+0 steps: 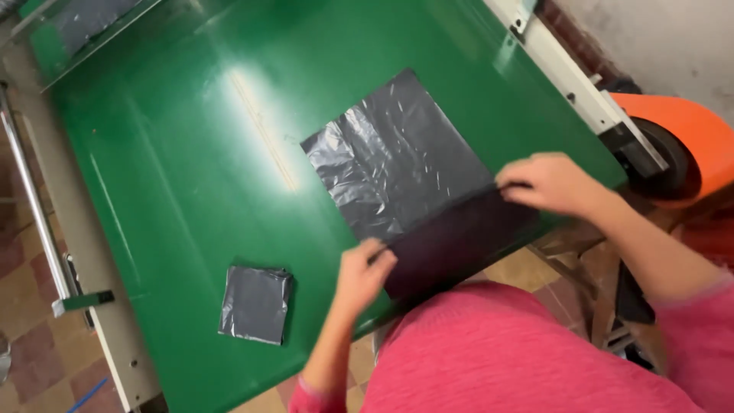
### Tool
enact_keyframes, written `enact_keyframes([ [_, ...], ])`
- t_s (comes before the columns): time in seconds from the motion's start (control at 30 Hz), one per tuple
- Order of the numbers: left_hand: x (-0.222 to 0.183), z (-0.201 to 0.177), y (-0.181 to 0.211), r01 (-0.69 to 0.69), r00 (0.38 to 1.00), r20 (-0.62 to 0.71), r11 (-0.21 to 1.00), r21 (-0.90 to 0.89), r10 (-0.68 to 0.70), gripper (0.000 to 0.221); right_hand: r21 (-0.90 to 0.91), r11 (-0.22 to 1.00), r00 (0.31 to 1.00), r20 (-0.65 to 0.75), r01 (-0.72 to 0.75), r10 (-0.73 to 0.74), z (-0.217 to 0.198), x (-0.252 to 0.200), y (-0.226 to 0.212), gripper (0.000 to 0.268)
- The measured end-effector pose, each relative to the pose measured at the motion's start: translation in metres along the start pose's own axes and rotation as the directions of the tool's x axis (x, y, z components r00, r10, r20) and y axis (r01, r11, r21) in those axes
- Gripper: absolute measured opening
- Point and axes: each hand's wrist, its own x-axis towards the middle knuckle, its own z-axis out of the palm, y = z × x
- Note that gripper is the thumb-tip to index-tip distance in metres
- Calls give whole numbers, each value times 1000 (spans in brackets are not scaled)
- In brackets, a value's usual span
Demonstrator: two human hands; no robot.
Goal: Folding black plastic bags on a conveyor belt and placing them into a plastic crate.
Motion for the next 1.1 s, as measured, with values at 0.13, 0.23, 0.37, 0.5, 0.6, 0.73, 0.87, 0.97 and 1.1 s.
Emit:
enact_keyframes([
  [0.13, 103, -40, -81, 3, 901, -433, 998, 66, 26, 25, 9, 990, 963, -232, 139, -133, -10, 145, 15, 21],
  [0.23, 163, -62, -133, 151, 834, -551, 957, 247, 11, 32, -21, 985, 936, -308, 173, -171, 22, 240, 42, 21],
  [0.37, 200, -67, -187, 409, 810, -577, 805, 430, -103, 34, -164, 977, 939, -293, 135, -179, 55, 310, 64, 14],
  [0.5, 198, -70, -145, 516, 808, -534, 736, 439, -248, 35, -174, 974, 965, -193, 147, -180, 60, 324, 57, 30],
  [0.6, 172, -54, -83, 454, 797, -603, 628, 632, 31, 51, -132, 991, 999, -51, -3, -3, 76, 333, 62, 40],
  [0.73, 154, 8, -108, 183, 905, -418, 959, 216, -79, 56, -282, 959, 1000, -18, 20, -26, 58, 320, 40, 23],
  [0.87, 114, 22, -131, 105, 925, -79, 450, -887, -372, 82, -44, 959, 879, -391, 279, -273, 34, 221, -15, 20],
  [0.97, 91, 6, -121, 25, 860, -11, 65, -998, -510, 96, -68, 967, 816, -524, 247, -245, 45, 128, -34, 21],
  [1.1, 60, 19, -152, -14, 852, -31, 37, -999, -523, 98, -101, 983, 861, -474, 153, -182, 84, 66, -25, 19],
])
